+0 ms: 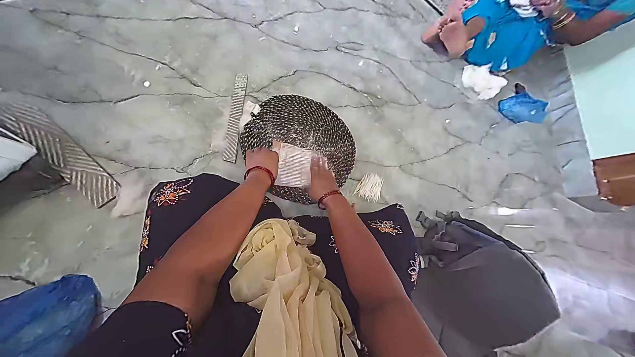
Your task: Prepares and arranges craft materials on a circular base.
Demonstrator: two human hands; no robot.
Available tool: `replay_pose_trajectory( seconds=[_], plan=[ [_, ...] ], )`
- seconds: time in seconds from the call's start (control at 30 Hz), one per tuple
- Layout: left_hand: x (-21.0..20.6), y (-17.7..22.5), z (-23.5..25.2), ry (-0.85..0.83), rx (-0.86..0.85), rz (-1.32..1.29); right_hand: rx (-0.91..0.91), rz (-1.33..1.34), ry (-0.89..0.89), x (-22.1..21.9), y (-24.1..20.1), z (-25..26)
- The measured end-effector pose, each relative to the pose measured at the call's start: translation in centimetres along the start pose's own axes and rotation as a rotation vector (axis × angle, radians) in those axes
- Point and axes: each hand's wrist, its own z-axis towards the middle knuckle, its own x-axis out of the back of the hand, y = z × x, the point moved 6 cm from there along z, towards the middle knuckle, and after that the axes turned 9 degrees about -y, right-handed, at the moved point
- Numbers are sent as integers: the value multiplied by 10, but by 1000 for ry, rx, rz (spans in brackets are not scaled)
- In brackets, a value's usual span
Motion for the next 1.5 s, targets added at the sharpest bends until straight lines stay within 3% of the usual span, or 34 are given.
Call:
replay_pose_trajectory(
  seconds=[0.27, 0.5, 0.63, 0.8, 0.9, 1.07, 1.5],
  plan=[
    [-15, -11, 18, -86, 59, 32, 68, -197, -195, -40, -28, 37],
    [-17, -7, 19, -186, 133, -13, -23, -102, -120, -58, -48, 25],
    [-21, -9, 13, -180, 131, -25, -31, -110, -123, -48, -53, 15],
    [-14, -6, -4, -148, 93, -92, -244, 363, 128, -6, -10, -11],
    [-15, 0, -4, -168, 19, -172, -404, 761, 227, -5, 29, -10],
    [-22, 12, -5, -248, -140, -238, -294, 1416, 326, -18, 29, 1],
    [-27, 25, -4, -295, -248, -227, -275, 1462, 429, -5, 14, -2]
  ],
)
